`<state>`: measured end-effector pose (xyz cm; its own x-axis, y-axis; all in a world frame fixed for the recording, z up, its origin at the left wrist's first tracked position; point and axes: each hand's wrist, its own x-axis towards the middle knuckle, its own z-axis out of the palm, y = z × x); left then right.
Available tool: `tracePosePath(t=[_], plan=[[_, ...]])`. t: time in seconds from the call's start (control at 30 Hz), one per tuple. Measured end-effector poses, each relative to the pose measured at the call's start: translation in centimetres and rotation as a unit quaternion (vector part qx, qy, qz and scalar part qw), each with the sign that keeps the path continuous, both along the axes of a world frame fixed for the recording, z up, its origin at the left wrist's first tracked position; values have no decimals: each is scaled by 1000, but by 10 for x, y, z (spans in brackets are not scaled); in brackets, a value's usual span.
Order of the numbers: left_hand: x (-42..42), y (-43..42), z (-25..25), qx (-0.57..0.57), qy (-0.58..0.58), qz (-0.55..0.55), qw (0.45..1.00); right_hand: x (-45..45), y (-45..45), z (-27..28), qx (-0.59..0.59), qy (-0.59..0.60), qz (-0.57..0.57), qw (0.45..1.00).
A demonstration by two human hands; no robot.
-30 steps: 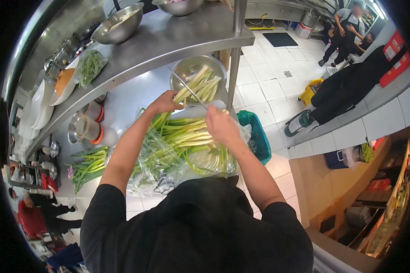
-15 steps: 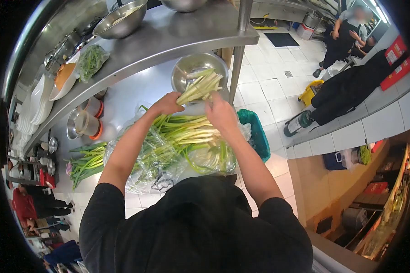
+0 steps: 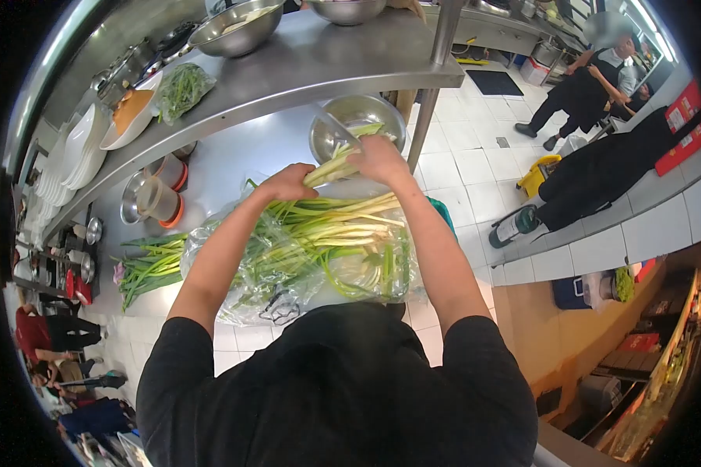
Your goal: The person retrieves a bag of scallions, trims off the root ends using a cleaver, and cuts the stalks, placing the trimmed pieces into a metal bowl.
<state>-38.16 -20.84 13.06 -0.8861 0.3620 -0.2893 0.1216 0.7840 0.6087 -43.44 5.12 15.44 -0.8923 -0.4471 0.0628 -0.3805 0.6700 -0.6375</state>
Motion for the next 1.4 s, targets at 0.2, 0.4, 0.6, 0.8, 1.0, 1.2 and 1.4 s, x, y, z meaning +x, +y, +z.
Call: tracePosePath(t=[0.2,0.4,0.6,0.8,1.0,1.2,1.4], plan=[[-1,0,-1,-57,32,52,996,-4,1,-6,-24,57,-46,997],[-42,6,-9,-129,97,74,984,57,-5,-6,-105,96,-101,985],[-68,22,5,-157,101,126,974,104,23,-36,-13,102,-84,991],[-62,42,19,-138,52,119,982,120,33,-46,69,80,-76,992],[-68,47,-13,-81,133,119,981,45,-8,-51,44,3,-84,995],[-62,27,19,65,126,159,977,9,-27,-64,-46,8,-101,994],[1,13,82,173,193,86,962,54,6,-78,-99,27,-143,984]])
